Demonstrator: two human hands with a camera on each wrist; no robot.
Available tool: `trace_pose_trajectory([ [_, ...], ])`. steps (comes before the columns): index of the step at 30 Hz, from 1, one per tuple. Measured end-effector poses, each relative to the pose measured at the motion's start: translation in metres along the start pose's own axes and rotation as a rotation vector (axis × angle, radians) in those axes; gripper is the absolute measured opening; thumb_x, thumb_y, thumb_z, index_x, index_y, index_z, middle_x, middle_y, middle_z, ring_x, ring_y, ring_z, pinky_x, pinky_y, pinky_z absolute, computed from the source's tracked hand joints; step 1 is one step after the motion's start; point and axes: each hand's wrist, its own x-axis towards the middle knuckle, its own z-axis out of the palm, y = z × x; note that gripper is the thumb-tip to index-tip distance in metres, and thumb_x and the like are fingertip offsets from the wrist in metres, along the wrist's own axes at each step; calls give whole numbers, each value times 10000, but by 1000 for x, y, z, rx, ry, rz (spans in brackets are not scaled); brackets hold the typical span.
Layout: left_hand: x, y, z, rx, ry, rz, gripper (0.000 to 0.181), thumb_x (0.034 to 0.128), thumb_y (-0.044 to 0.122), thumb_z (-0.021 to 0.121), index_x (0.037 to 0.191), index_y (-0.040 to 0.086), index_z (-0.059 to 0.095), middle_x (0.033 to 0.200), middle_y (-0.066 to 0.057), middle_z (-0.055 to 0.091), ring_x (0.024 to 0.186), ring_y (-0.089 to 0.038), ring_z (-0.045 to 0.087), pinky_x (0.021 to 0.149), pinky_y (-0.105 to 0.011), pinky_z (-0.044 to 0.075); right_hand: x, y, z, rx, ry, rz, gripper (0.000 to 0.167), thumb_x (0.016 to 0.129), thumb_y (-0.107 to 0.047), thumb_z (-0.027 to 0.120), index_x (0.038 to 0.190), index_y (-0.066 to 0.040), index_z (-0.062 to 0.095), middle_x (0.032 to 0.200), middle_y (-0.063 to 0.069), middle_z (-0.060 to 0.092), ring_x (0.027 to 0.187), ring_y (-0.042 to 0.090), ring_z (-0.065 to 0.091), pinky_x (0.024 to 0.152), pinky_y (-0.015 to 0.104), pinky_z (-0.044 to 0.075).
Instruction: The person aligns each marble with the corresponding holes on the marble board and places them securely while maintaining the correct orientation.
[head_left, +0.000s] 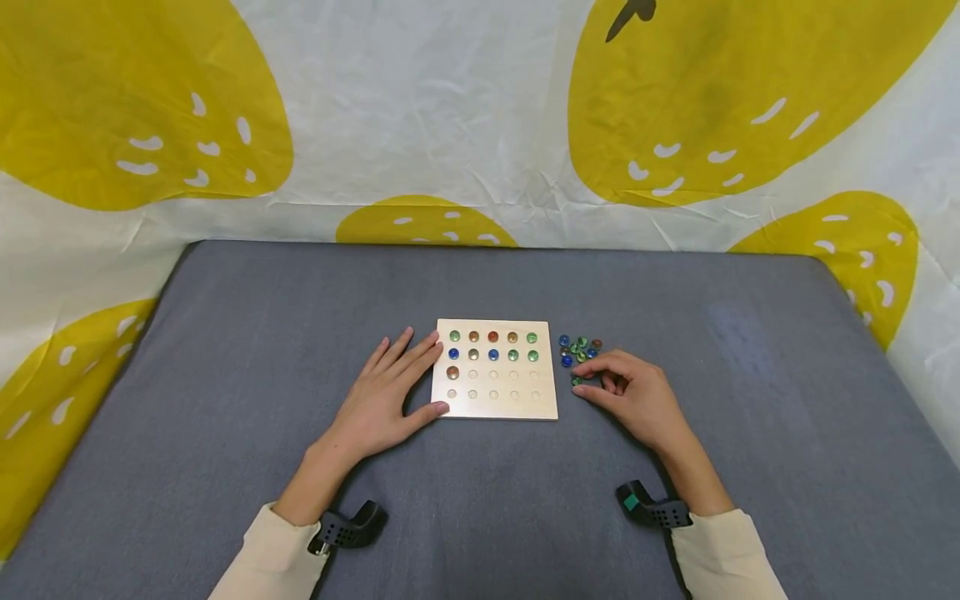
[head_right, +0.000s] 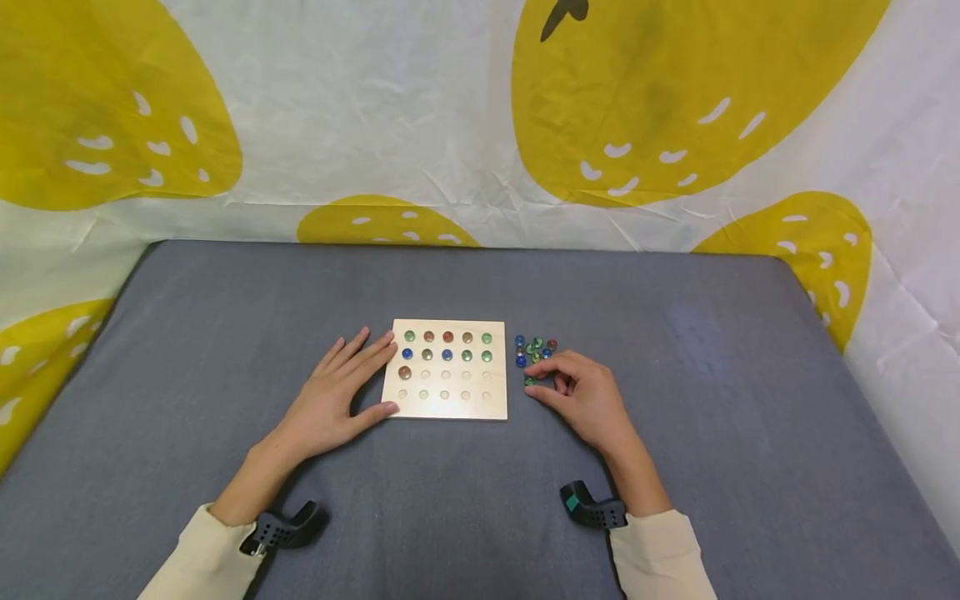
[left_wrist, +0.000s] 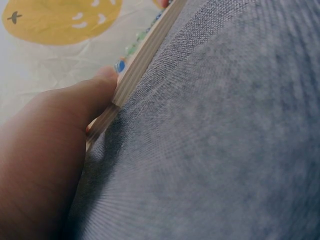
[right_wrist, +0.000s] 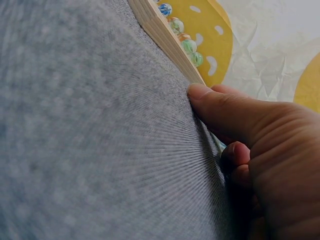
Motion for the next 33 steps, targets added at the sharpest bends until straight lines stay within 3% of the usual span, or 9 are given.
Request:
trace_pose_trajectory([
  [33,0,-2,2,7,12,8,763,910,598,514,1491,126,366,1535,-17,318,1429,-295,189,1157,-475,94,0,-1,1,-17,-8,-18,208,791,-34,779,955,-161,756,703,-82,520,569,82,436,485,178,340],
])
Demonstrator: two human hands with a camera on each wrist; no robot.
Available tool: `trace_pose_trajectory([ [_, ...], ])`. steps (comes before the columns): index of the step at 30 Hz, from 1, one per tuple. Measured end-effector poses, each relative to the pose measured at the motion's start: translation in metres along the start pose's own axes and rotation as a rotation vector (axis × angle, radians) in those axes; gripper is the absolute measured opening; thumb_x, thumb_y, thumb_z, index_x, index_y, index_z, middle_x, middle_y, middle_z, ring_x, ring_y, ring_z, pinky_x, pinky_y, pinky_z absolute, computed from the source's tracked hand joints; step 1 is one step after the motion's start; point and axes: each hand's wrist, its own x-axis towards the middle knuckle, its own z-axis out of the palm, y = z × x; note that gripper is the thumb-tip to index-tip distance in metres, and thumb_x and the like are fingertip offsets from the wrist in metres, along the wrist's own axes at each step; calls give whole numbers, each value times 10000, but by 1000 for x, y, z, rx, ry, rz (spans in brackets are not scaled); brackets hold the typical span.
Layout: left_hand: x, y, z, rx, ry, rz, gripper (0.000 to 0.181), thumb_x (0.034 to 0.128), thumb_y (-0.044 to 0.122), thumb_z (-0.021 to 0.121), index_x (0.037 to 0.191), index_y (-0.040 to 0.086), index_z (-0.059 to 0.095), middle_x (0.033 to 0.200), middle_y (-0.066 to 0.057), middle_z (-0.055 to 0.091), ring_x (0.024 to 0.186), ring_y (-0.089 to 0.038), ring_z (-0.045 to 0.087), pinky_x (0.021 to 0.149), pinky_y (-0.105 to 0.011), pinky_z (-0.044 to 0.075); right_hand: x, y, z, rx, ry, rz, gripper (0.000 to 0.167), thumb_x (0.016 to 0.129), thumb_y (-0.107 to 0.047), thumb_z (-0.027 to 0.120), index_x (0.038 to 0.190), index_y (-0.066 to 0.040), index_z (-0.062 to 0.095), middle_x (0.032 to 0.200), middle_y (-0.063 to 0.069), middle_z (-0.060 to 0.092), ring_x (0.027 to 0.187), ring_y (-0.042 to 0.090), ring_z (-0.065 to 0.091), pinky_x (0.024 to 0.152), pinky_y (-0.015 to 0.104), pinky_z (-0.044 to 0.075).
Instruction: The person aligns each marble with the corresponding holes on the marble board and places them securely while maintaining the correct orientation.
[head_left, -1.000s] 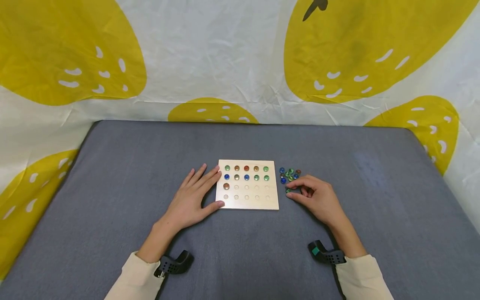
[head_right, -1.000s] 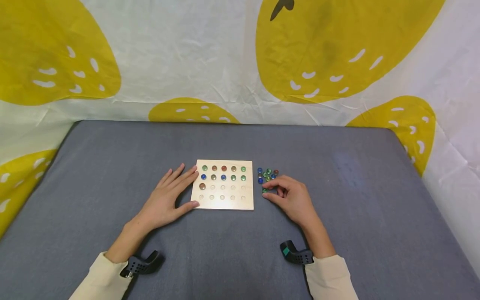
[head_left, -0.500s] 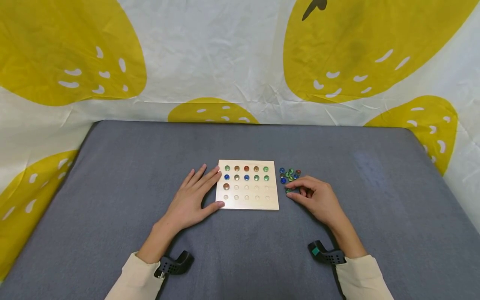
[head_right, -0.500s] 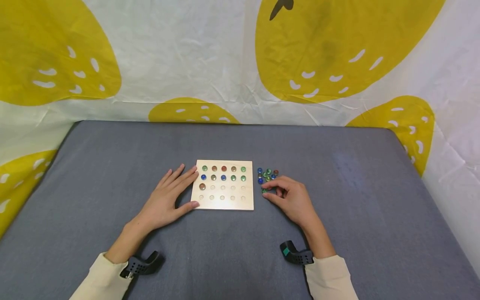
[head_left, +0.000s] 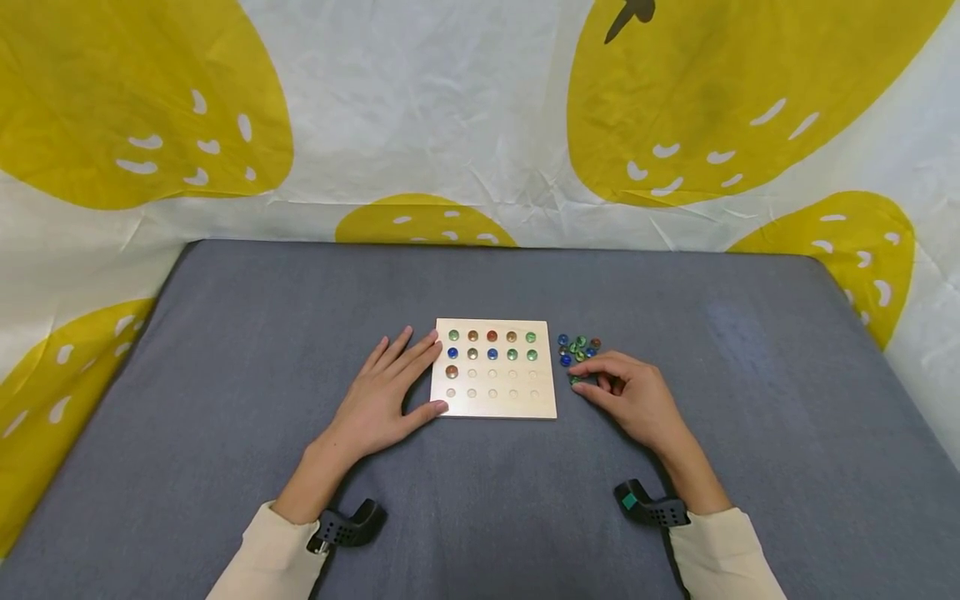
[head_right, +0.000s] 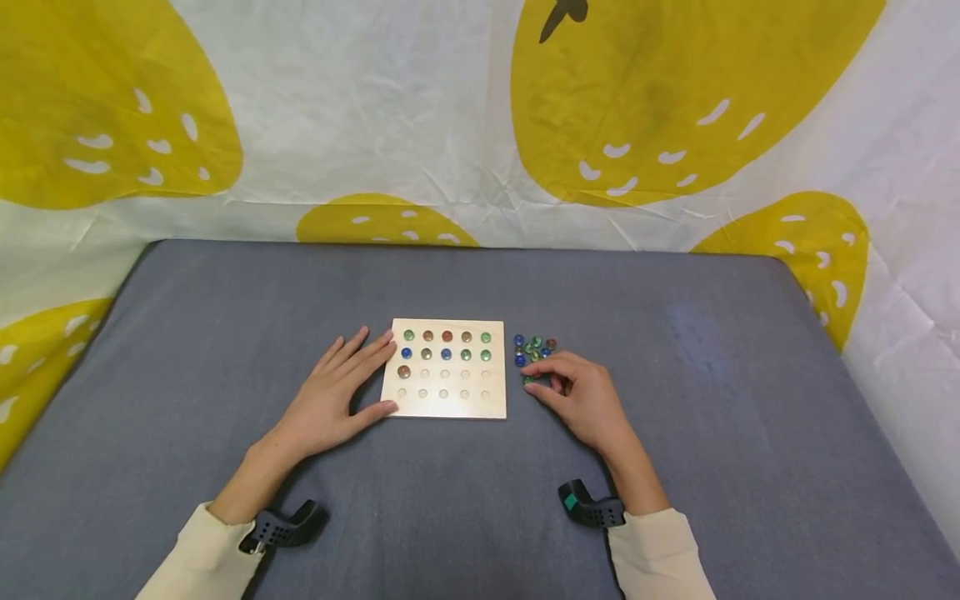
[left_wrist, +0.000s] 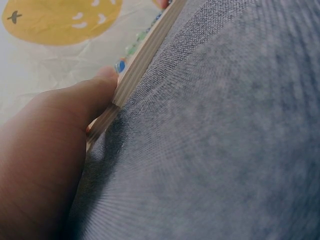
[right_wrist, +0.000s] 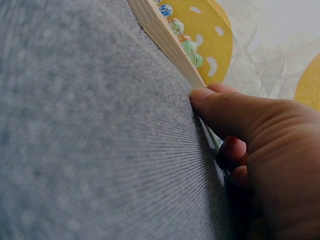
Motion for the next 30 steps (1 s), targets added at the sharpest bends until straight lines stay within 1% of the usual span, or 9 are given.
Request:
trace_pose_trajectory([
  [5,0,-1,0,-3,2,-4,764,915,615,489,1493,131,364,1536,-14,316,1429,-295,189,1156,-475,95,2,0,1,-6,0,-8,208,795,-31,776,957,-161,756,702,-82,519,570,85,436,488,178,340],
  [14,1,-2,-1,5,-3,-6,764,911,598,514,1502,146,344,1545,7,294,1438,-271,163,1162,-454,72,3,1,1,-8,10,-18,214,792,-33,778,956,-169,756,701,-84,514,569,80,429,488,180,334],
  [20,1,-2,-1,-3,4,-9,768,915,626,477,1495,137,360,1538,-11,312,1433,-289,178,1158,-471,89,4,0,0,-16,-1,-34,203,802,-51,775,966,-170,756,707,-79,523,564,76,430,483,189,337],
  [26,1,0,-1,-8,-1,-2,761,907,585,534,1492,128,365,1535,-16,319,1428,-296,190,1157,-473,93,2,-3,-2,-25,-4,-50,205,804,-49,773,975,-161,755,738,-83,542,560,77,440,474,186,355],
  [30,-1,0,-1,-4,-3,-1,761,907,581,537,1490,122,368,1533,-19,322,1428,-297,192,1157,-474,95,0,-6,0,-35,12,-45,201,804,-54,773,973,-160,755,753,-91,548,569,72,446,478,191,365],
])
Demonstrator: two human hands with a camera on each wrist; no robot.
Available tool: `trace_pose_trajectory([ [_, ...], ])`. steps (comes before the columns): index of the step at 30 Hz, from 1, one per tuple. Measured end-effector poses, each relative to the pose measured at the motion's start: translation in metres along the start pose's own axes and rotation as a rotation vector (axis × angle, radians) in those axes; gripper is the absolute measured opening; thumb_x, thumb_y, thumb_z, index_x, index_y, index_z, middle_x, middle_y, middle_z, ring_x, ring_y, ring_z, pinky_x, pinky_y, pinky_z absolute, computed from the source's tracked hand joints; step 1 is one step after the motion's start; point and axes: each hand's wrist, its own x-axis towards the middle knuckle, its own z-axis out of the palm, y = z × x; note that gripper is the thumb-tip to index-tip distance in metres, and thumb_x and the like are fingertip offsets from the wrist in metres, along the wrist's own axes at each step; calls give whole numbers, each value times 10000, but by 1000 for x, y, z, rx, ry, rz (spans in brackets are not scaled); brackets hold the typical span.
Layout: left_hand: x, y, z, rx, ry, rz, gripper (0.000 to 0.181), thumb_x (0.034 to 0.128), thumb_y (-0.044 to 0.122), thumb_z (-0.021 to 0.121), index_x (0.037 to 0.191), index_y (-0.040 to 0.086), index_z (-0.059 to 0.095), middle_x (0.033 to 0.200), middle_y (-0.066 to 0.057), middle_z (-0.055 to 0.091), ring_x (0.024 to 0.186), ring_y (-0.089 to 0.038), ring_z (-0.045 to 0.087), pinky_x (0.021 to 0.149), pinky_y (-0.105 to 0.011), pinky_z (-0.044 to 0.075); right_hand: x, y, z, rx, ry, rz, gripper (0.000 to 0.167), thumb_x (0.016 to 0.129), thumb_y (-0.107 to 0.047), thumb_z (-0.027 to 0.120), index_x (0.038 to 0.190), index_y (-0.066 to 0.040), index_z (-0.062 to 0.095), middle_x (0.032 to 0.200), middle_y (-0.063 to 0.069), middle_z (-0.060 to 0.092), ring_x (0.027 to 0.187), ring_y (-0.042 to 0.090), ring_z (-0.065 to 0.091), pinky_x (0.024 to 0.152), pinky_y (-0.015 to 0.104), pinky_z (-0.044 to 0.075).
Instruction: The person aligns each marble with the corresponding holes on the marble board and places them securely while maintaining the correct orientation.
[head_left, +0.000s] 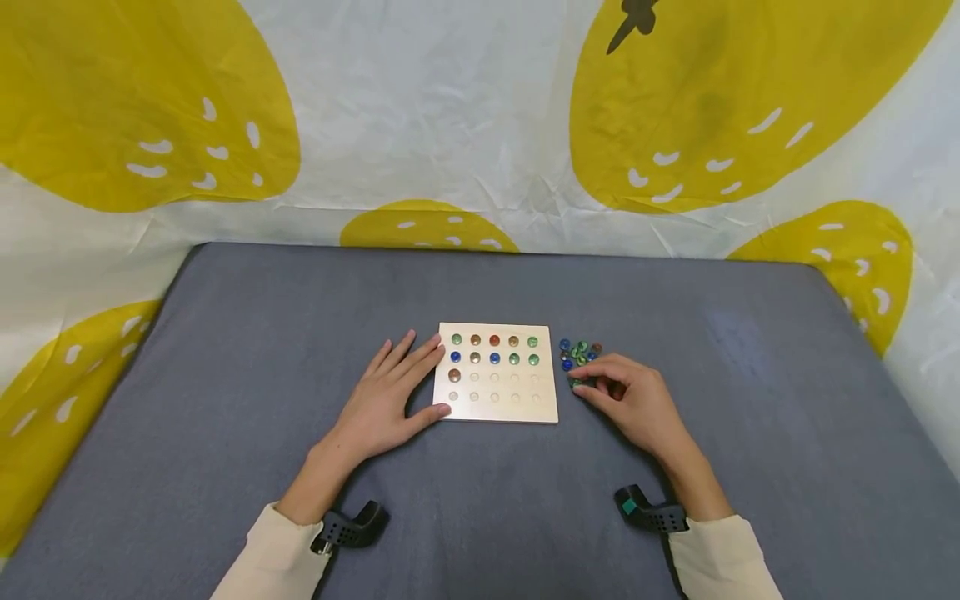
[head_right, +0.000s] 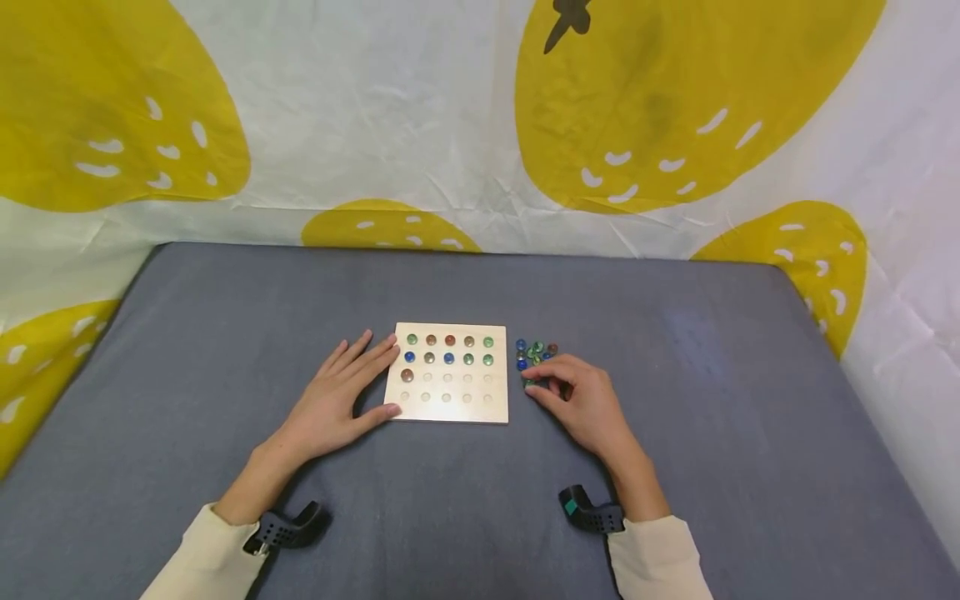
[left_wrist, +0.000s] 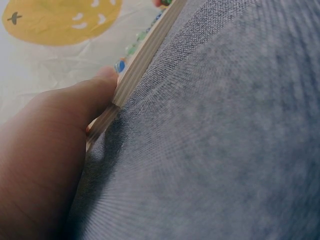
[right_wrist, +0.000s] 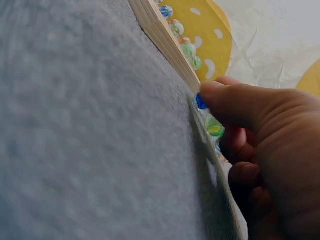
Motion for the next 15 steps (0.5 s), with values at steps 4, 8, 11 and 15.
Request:
trace_pose_trajectory([
  [4,-2,1,0,-6,0,-5,759,907,580,537,1489,122,371,1531,-25,327,1427,-300,193,1155,-480,97,0,-5,2,2,26,9,183,809,-78,773,970,-163,753,768,-98,555,579,69,451,485,193,374],
  [8,-1,0,0,-6,-3,-9,756,906,569,546,1493,130,362,1536,-16,317,1432,-288,182,1158,-472,89,5,-14,4,36,57,-8,186,801,-68,778,966,-152,753,786,-90,565,582,76,452,485,182,371],
  [11,0,-1,1,0,-8,-12,759,905,573,544,1496,134,357,1539,-10,309,1435,-280,171,1159,-465,84,11,-36,5,79,66,-14,187,786,-8,774,950,-96,752,777,-38,576,576,112,452,486,176,363],
  [15,1,1,1,1,-8,-12,765,902,579,545,1495,133,358,1539,-11,310,1435,-283,172,1159,-466,86,19,-71,6,127,54,-18,185,760,80,758,922,-8,738,757,52,589,562,159,450,488,188,366],
])
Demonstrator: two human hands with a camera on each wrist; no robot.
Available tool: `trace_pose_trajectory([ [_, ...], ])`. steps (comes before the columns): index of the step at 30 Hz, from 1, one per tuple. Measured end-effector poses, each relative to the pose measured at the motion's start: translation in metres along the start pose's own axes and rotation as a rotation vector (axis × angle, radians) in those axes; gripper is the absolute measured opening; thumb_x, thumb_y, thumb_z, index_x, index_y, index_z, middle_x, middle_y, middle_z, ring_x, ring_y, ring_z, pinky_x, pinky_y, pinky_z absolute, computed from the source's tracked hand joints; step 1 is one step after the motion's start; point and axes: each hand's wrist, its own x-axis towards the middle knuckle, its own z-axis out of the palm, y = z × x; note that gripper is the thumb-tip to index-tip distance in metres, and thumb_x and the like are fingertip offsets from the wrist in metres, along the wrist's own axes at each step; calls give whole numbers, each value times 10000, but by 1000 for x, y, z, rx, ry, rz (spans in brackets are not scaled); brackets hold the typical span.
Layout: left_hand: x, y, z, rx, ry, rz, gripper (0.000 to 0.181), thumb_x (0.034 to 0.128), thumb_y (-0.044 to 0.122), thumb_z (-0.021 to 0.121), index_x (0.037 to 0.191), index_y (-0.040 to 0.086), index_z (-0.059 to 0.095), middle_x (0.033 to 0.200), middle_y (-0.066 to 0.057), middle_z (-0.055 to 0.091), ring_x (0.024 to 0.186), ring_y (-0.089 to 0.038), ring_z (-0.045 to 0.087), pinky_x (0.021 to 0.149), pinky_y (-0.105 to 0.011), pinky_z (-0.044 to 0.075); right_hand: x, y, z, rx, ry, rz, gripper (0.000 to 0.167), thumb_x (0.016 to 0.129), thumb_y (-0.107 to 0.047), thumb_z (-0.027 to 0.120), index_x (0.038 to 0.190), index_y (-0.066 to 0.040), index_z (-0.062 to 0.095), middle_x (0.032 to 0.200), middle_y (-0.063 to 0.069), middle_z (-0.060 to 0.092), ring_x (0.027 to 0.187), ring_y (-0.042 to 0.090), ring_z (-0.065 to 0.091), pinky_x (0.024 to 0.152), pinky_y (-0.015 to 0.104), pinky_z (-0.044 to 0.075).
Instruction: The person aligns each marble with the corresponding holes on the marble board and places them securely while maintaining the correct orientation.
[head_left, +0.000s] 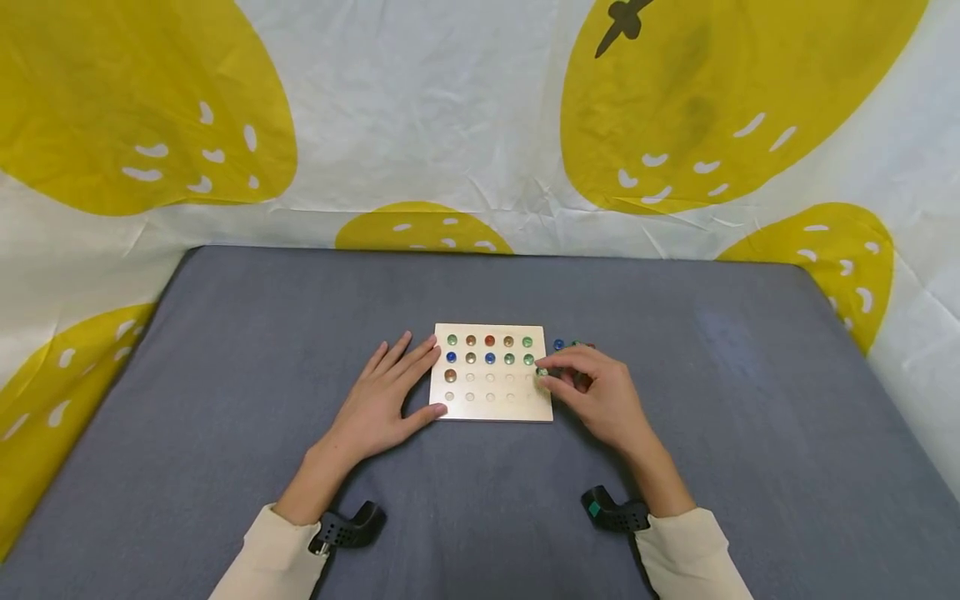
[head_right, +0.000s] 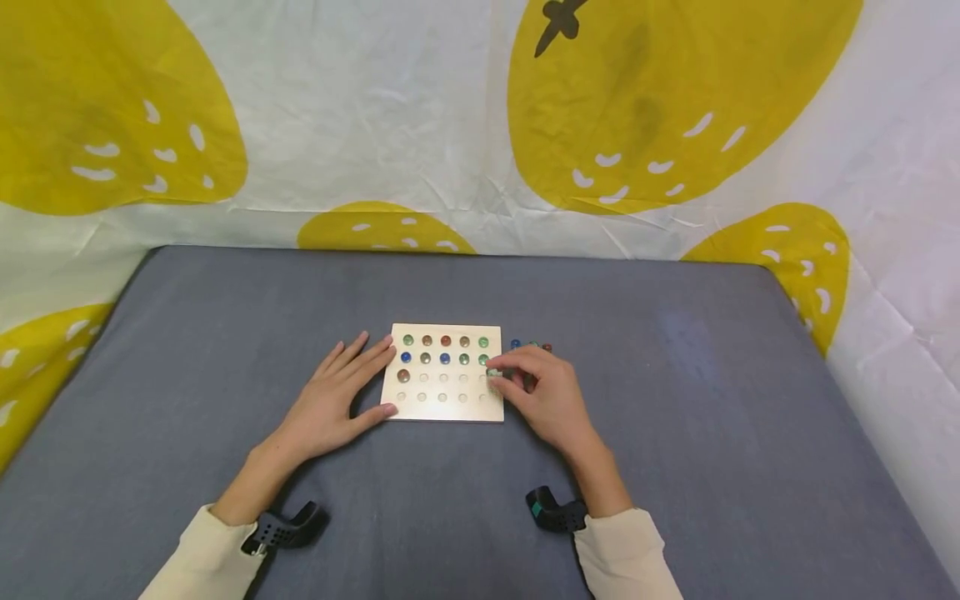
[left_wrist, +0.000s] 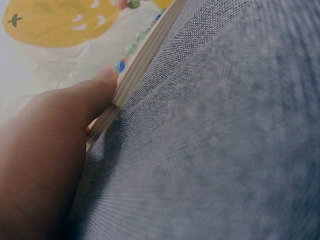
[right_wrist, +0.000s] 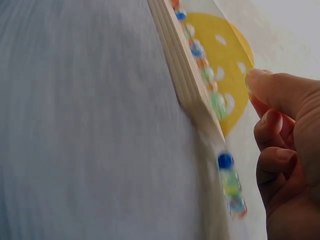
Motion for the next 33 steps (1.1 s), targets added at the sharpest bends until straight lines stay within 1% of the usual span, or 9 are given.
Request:
trace_pose_trajectory([
  [1,0,0,0,-1,2,0,763,903,578,545,1494,133,360,1537,-12,312,1434,-285,175,1159,-467,88,2,-8,2,8,-4,-5,182,756,97,754,915,12,733,745,70,582,557,166,446,488,191,366],
  [6,0,1,0,-5,14,8,755,908,584,532,1490,132,370,1532,-17,324,1428,-295,191,1156,-474,99,7,-10,12,59,-5,-16,172,767,80,754,921,4,736,757,68,594,553,168,446,476,213,369],
  [9,0,1,0,-6,19,11,756,909,593,523,1487,128,376,1529,-20,330,1425,-300,200,1154,-480,107,8,1,23,79,0,-12,168,781,35,763,929,-43,749,803,29,621,570,153,460,481,227,379],
  [13,0,1,0,-4,20,11,751,910,586,527,1486,128,377,1529,-16,330,1424,-298,205,1155,-474,107,10,14,39,90,-19,1,168,800,-57,777,953,-125,762,844,-45,635,598,123,479,504,235,397],
  [15,0,1,-1,-4,20,10,748,910,580,532,1487,130,376,1529,-15,330,1424,-297,206,1156,-472,104,12,14,46,98,-28,-2,164,809,-90,776,963,-144,763,855,-68,637,602,112,484,511,232,401],
  [19,-1,0,0,-8,24,7,749,907,581,537,1487,135,379,1526,-17,336,1422,-300,210,1154,-478,108,15,11,58,105,-15,-19,154,821,-128,773,973,-145,765,864,-82,639,599,101,486,509,235,402],
  [23,-2,0,-1,-12,27,6,749,907,587,531,1485,135,382,1523,-19,341,1420,-305,214,1151,-486,115,15,8,67,104,8,-23,149,821,-129,775,969,-127,765,859,-75,633,594,92,478,501,232,395],
  [28,0,1,-2,-10,18,6,757,910,603,512,1486,130,378,1528,-12,332,1423,-303,206,1153,-483,107,14,9,73,94,42,-19,155,815,-119,779,968,-129,763,839,-88,623,581,80,471,485,227,391],
  [33,0,1,-4,-8,0,1,755,914,592,516,1492,132,365,1536,-2,316,1427,-293,195,1158,-469,95,12,11,76,65,37,-42,167,810,-101,780,974,-128,762,845,-44,641,580,57,466,482,214,390],
])
